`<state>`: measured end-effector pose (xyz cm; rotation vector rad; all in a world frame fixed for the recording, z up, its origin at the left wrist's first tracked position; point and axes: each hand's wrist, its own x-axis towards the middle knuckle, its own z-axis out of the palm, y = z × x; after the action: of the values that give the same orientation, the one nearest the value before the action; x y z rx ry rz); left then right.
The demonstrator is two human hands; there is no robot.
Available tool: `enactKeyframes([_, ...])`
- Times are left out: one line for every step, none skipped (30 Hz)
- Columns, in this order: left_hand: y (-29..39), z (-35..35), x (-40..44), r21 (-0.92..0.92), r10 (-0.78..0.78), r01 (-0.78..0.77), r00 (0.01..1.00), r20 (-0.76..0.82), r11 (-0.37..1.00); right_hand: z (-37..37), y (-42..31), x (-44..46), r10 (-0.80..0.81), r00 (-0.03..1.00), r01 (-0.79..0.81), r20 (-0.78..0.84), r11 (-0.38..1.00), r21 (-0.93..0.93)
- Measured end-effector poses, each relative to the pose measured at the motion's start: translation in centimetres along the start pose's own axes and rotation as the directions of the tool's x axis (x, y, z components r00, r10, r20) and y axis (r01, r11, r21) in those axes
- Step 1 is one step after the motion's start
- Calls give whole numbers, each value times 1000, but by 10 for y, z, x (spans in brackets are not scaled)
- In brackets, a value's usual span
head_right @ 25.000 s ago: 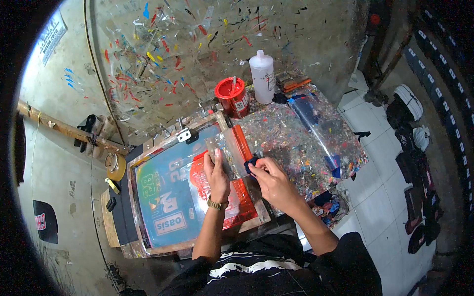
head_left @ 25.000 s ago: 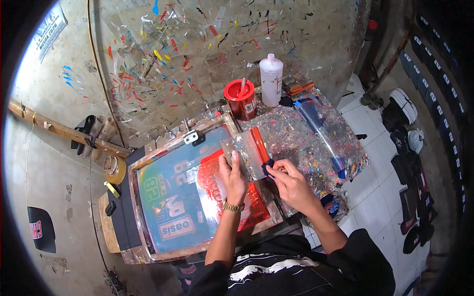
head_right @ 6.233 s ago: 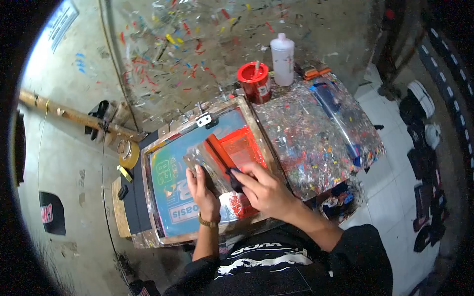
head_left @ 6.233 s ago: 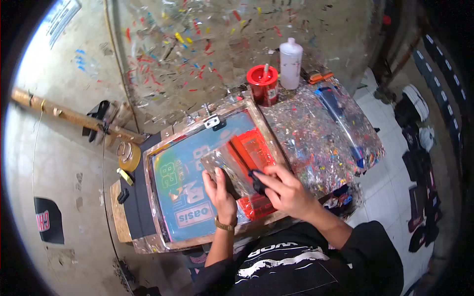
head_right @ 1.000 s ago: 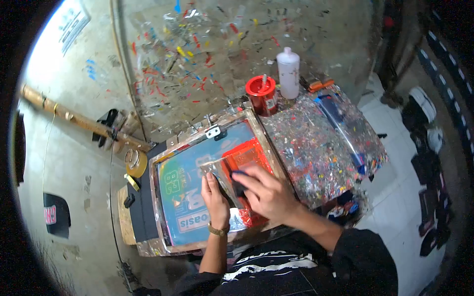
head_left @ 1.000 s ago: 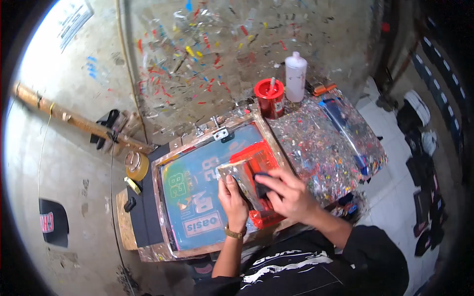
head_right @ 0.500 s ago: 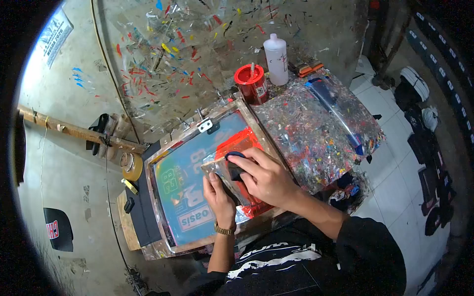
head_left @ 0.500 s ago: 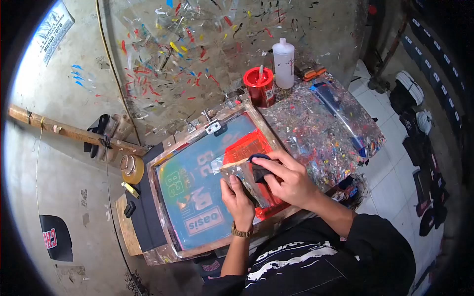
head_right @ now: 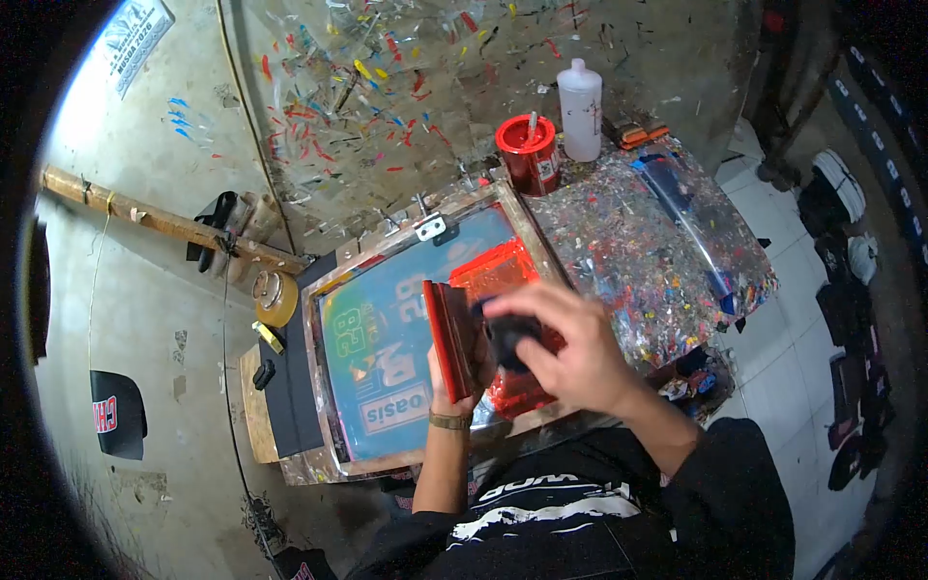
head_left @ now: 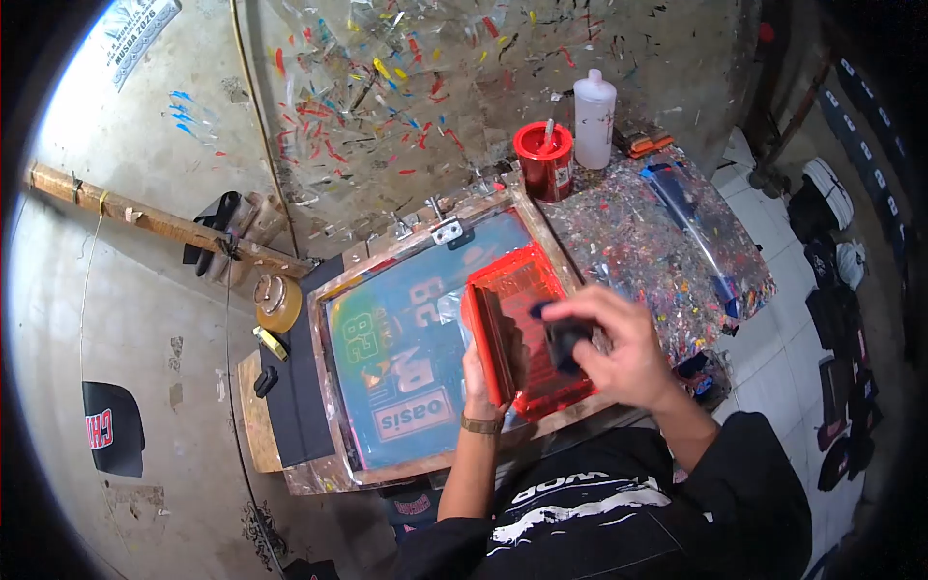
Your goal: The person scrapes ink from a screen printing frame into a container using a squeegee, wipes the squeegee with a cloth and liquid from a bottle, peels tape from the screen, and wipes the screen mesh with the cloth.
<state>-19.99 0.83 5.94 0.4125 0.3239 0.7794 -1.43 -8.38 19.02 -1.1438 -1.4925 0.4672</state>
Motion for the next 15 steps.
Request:
enactKeyframes([-11, 5, 1, -75, -26, 26, 1000, 9, 997, 2, 2, 4, 119, 992, -114, -34, 988, 106])
enactKeyframes([-22, 11, 1, -149, -51, 53, 999, 18, 987, 7, 6, 10, 231, 971, -214, -56, 953, 215])
enactKeyframes([-32, 16, 1, -222, -77, 81, 997, 27, 972, 13, 9, 19, 197, 977, -160, -85, 934, 319])
enactKeyframes([-37, 2, 5, -252, -81, 128, 979, 186, 959, 15, 13, 25, 198, 976, -160, -89, 934, 320])
enactKeyframes([-42, -13, 10, -265, -83, 181, 936, 341, 947, 16, 17, 29, 177, 983, -160, -51, 959, 234])
enactKeyframes([-37, 4, 11, -251, -105, 253, 869, 484, 934, 18, 19, 31, 158, 987, -155, -10, 977, 147])
enactKeyframes([-36, 14, 10, -242, -112, 285, 829, 548, 927, 19, 15, 32, 277, 955, -295, 107, 922, 250])
enactKeyframes([-34, 24, 10, -228, -119, 316, 784, 609, 921, 20, 13, 32, 278, 954, -298, 111, 920, 255])
enactKeyframes([-39, 29, 10, -178, 7, 59, 936, 351, 982, 23, 10, 31, 292, 947, -316, 132, 920, 230])
enactKeyframes([-42, 40, 10, -91, 130, -115, 976, 175, 989, 26, 8, 29, 307, 940, -334, 152, 920, 205])
enactKeyframes([-44, 50, 10, 53, 247, -246, 969, -8, 968, 33, 10, 26, 277, 955, -296, 107, 925, 237])
enactKeyframes([-47, 37, 10, 55, 247, -246, 969, -10, 968, 34, 6, 21, 278, 955, -296, 107, 925, 239])
enactKeyframes([-53, 6, 10, 86, 249, -247, 968, -15, 965, 34, -1, 15, 216, 972, -227, 89, 963, 146])
enactKeyframes([-54, -13, 11, 8, 220, -220, 975, -7, 975, 37, -6, 8, 151, 986, -155, 73, 987, 53])
enactKeyframes([-47, -19, 16, -156, 190, -178, 980, 63, 971, 43, -1, -3, 95, 994, -99, 52, 991, 89])
